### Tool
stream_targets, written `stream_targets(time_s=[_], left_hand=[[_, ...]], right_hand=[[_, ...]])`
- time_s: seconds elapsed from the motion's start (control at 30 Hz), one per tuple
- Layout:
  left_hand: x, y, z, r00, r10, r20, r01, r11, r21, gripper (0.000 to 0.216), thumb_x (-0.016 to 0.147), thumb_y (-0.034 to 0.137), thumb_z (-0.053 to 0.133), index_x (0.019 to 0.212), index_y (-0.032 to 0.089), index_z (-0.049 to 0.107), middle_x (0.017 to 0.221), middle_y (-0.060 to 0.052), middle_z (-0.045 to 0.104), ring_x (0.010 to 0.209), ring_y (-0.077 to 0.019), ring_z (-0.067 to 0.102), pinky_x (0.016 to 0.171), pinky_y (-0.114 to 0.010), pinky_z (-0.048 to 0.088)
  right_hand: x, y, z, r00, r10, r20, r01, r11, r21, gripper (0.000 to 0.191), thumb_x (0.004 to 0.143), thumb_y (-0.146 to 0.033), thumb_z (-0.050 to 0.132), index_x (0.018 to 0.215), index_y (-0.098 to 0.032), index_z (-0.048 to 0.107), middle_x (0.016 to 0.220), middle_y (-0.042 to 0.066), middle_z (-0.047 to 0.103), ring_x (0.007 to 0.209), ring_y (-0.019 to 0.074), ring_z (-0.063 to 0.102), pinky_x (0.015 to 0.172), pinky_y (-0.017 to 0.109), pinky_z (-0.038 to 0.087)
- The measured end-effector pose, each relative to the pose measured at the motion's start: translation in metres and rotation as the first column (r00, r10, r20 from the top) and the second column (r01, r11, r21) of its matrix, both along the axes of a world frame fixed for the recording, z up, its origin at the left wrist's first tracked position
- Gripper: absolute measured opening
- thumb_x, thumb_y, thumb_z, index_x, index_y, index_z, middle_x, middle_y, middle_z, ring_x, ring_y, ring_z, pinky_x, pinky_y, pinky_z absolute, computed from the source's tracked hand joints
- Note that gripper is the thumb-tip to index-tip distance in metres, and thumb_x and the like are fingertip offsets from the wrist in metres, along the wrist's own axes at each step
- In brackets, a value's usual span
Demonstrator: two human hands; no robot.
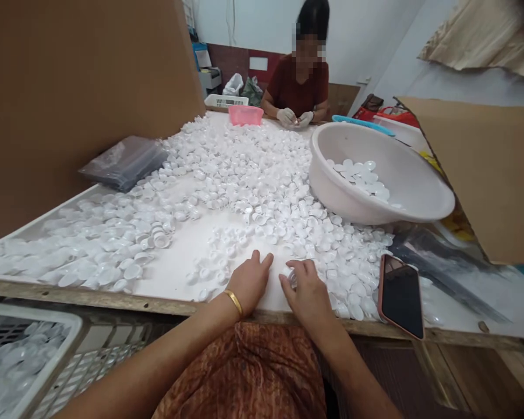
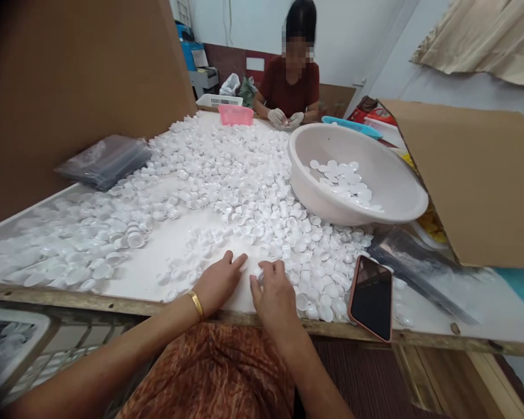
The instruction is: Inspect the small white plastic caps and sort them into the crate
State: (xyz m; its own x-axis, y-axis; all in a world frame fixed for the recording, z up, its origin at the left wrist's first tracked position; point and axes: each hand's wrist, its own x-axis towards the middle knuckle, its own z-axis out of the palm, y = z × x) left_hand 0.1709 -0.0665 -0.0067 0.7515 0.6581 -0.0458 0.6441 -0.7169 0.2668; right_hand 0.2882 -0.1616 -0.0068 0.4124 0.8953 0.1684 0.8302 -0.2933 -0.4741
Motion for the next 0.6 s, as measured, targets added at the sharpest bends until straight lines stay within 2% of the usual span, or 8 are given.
stream_targets(time_s=[0.07, 0.13, 0.27, 0.33, 0.4, 0.47, 0.53, 0.6], left_hand=[[-0.007, 0.006, 0.006, 0.982, 0.101, 0.162, -0.078, 0.987, -0.142, 0.035, 0.084, 0.018, 0.042, 0.119, 0.02, 0.046, 0.098, -0.009, 0.053, 0.075, -0.0185, 0.059, 0.067, -0.033, 0.05], [-0.021, 0.008, 0.013, 0.911, 0.26, 0.321, -0.134, 0.921, -0.365, 0.038, 0.084, 0.022, 0.043, 0.122, 0.022, 0.044, 0.097, -0.007, 0.055, 0.073, -0.0162, 0.058, 0.062, -0.03, 0.051], [-0.073, 0.0, 0.031, 0.723, 0.586, 0.367, -0.092, 0.608, -0.789, 0.043, 0.083, 0.032, 0.047, 0.125, 0.027, 0.044, 0.073, 0.0, 0.052, 0.048, -0.0094, 0.049, 0.037, -0.02, 0.043], [-0.113, 0.0, 0.036, 0.616, 0.697, 0.367, -0.098, 0.529, -0.843, 0.045, 0.082, 0.033, 0.049, 0.126, 0.027, 0.044, 0.064, 0.003, 0.047, 0.042, -0.0068, 0.044, 0.034, -0.018, 0.04], [-0.163, 0.0, 0.038, 0.48, 0.792, 0.378, -0.189, 0.514, -0.836, 0.046, 0.081, 0.032, 0.052, 0.126, 0.026, 0.045, 0.061, 0.004, 0.045, 0.039, -0.0049, 0.041, 0.033, -0.016, 0.039], [-0.219, -0.003, 0.039, 0.333, 0.862, 0.382, -0.331, 0.486, -0.809, 0.046, 0.08, 0.031, 0.054, 0.125, 0.023, 0.046, 0.061, 0.004, 0.047, 0.038, -0.0046, 0.04, 0.032, -0.016, 0.037], [-0.274, -0.008, 0.039, 0.18, 0.923, 0.341, -0.464, 0.385, -0.798, 0.046, 0.079, 0.027, 0.055, 0.123, 0.022, 0.047, 0.066, 0.002, 0.051, 0.04, -0.0055, 0.042, 0.032, -0.016, 0.038], [-0.323, -0.015, 0.035, 0.012, 0.967, 0.254, -0.563, 0.216, -0.798, 0.044, 0.079, 0.023, 0.053, 0.123, 0.023, 0.047, 0.075, -0.001, 0.056, 0.044, -0.0065, 0.046, 0.035, -0.017, 0.041]], right_hand=[[0.004, 0.001, 0.005, 0.991, 0.018, -0.136, -0.009, 0.998, 0.062, 0.025, 0.084, -0.029, 0.048, 0.105, -0.018, 0.055, 0.1, 0.008, 0.051, 0.08, 0.0182, 0.057, 0.068, 0.03, 0.049], [0.001, 0.001, 0.013, 0.965, 0.058, -0.254, -0.034, 0.995, 0.098, 0.026, 0.083, -0.033, 0.047, 0.105, -0.02, 0.055, 0.102, 0.008, 0.051, 0.078, 0.0165, 0.057, 0.066, 0.029, 0.05], [-0.034, 0.016, 0.028, 0.898, 0.236, -0.372, -0.223, 0.972, 0.079, 0.031, 0.081, -0.043, 0.048, 0.103, -0.023, 0.056, 0.096, 0.006, 0.055, 0.07, 0.0159, 0.056, 0.059, 0.029, 0.05], [-0.068, 0.036, 0.031, 0.833, 0.354, -0.426, -0.369, 0.928, 0.05, 0.034, 0.078, -0.046, 0.049, 0.103, -0.025, 0.057, 0.096, 0.005, 0.057, 0.069, 0.0168, 0.057, 0.059, 0.03, 0.049], [-0.117, 0.059, 0.032, 0.724, 0.479, -0.496, -0.536, 0.844, 0.034, 0.036, 0.077, -0.045, 0.051, 0.105, -0.025, 0.058, 0.098, 0.006, 0.059, 0.075, 0.0192, 0.059, 0.064, 0.032, 0.05], [-0.173, 0.079, 0.032, 0.564, 0.598, -0.57, -0.707, 0.706, 0.04, 0.037, 0.078, -0.042, 0.051, 0.109, -0.023, 0.057, 0.104, 0.007, 0.059, 0.087, 0.0219, 0.059, 0.073, 0.035, 0.05], [-0.23, 0.094, 0.031, 0.4, 0.669, -0.627, -0.809, 0.579, 0.101, 0.038, 0.076, -0.036, 0.055, 0.11, -0.019, 0.057, 0.108, 0.01, 0.06, 0.097, 0.0245, 0.057, 0.085, 0.039, 0.046], [-0.276, 0.103, 0.029, 0.192, 0.589, -0.785, -0.873, 0.468, 0.137, 0.048, 0.075, -0.031, 0.057, 0.121, -0.016, 0.05, 0.116, 0.012, 0.057, 0.102, 0.0232, 0.057, 0.088, 0.036, 0.046]])
